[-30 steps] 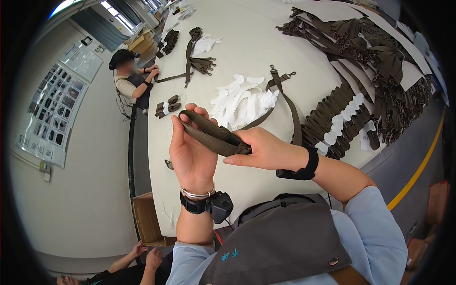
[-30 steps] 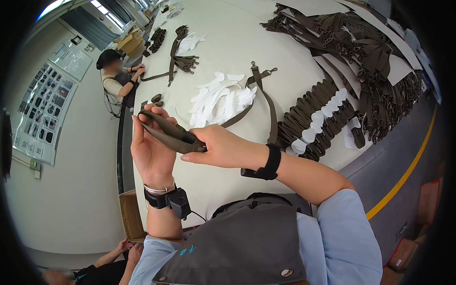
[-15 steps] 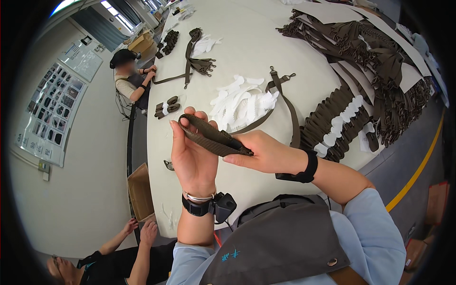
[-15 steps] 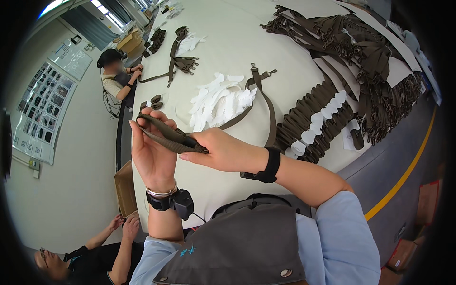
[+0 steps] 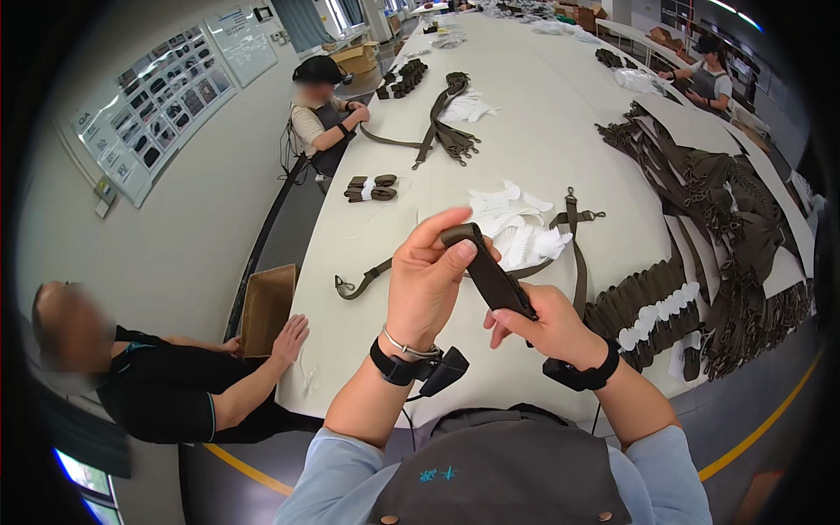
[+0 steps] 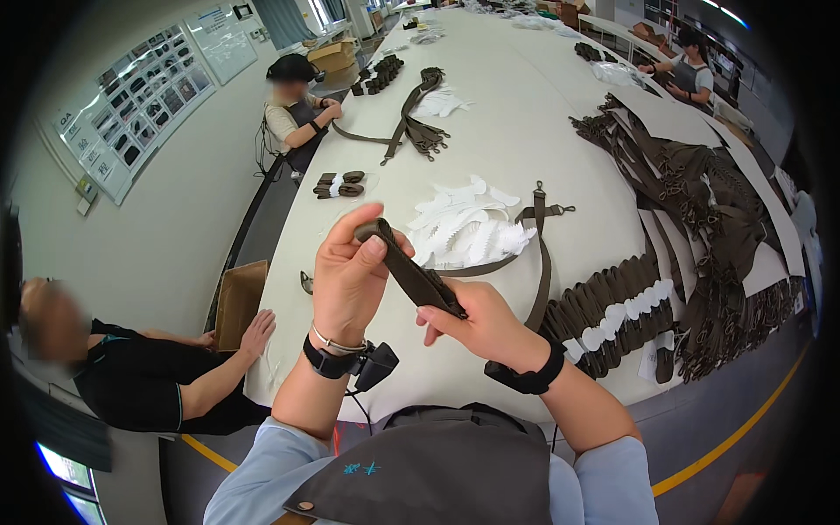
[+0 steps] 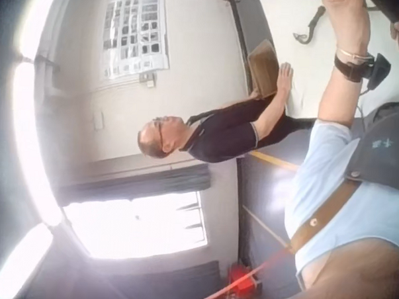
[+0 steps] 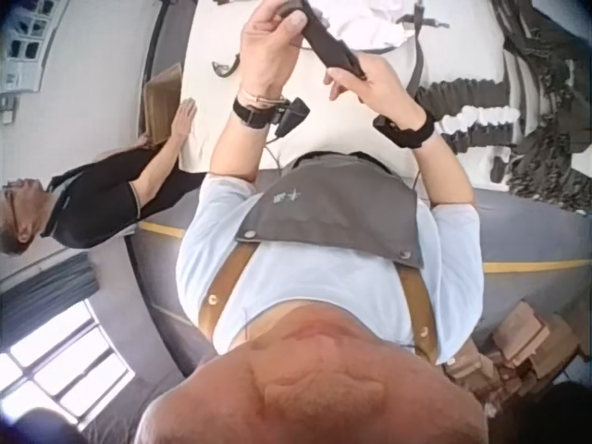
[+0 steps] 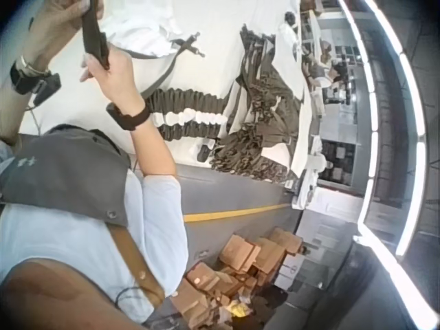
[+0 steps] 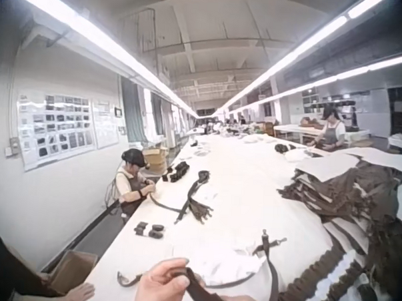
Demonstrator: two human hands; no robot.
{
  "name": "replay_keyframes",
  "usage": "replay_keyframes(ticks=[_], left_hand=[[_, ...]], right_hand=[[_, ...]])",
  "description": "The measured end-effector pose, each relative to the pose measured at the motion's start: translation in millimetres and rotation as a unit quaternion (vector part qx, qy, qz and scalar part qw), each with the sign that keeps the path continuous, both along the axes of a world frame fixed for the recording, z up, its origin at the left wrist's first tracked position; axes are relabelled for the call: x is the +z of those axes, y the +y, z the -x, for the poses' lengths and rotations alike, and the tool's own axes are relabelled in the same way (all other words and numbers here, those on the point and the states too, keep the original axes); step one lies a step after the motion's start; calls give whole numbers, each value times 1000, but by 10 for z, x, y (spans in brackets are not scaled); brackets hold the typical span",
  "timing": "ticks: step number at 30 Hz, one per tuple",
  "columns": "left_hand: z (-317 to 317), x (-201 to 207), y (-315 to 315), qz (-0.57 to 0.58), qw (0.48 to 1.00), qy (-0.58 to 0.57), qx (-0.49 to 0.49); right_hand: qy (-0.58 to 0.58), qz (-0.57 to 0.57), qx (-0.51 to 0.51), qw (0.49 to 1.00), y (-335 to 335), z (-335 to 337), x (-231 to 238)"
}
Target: The person assembles dark-colored fabric straps by inserting white plastic inserts into the strap ends. They handle the straps one at a time, folding them and placing the inserts before stacking the finished units on the table.
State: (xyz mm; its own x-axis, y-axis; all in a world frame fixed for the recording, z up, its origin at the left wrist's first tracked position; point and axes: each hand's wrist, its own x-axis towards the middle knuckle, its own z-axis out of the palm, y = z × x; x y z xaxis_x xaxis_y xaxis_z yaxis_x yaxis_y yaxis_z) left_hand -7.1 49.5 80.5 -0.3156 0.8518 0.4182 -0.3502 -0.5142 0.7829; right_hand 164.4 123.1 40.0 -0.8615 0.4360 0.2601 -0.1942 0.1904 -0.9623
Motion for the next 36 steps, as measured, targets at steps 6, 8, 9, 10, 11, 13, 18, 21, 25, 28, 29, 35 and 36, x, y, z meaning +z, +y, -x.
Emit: replay_keyframes(ticks=[6, 8, 9, 10, 11, 13, 18, 21, 25, 28, 29, 35, 36], left_hand=[[18, 77, -57, 3, 999, -8, 33], [59, 25, 5, 15, 998, 40, 46], [3, 118, 73, 22, 999, 16, 18], [-40, 160, 67, 37, 999, -10, -1], [-36, 103, 86, 71, 995, 40, -62], [-17, -236, 140, 155, 963, 146, -164], [-189, -523, 150, 207, 945, 193, -163], [-212, -586, 145, 170, 952, 191, -165], [-388, -444, 89, 152, 961, 153, -174], [-469, -441, 106, 163, 961, 149, -164], [-482, -443, 107, 173, 961, 153, -155], [-496, -401, 111, 207, 946, 202, -148], [-497, -416, 131, 185, 951, 185, -168]], right_hand=[[-47, -8, 5, 999, -40, 39, 51], [-23, 23, 5, 999, -20, 66, 41], [-9, 71, 1, 997, 14, 54, 57], [3, 126, 7, 992, 35, 72, 72], [30, 122, -25, 992, 73, 98, 181], [82, 130, -88, 984, 66, 114, 332], [157, 131, -142, 968, 132, 144, 349], [192, 169, -155, 954, 114, 144, 470], [189, 127, -178, 957, 57, 92, 499], [192, 151, -190, 951, 9, 95, 507], [194, 164, -193, 948, 8, 90, 508], [181, 115, -153, 965, -9, -43, 531], [165, 48, -146, 974, 6, -72, 512]])
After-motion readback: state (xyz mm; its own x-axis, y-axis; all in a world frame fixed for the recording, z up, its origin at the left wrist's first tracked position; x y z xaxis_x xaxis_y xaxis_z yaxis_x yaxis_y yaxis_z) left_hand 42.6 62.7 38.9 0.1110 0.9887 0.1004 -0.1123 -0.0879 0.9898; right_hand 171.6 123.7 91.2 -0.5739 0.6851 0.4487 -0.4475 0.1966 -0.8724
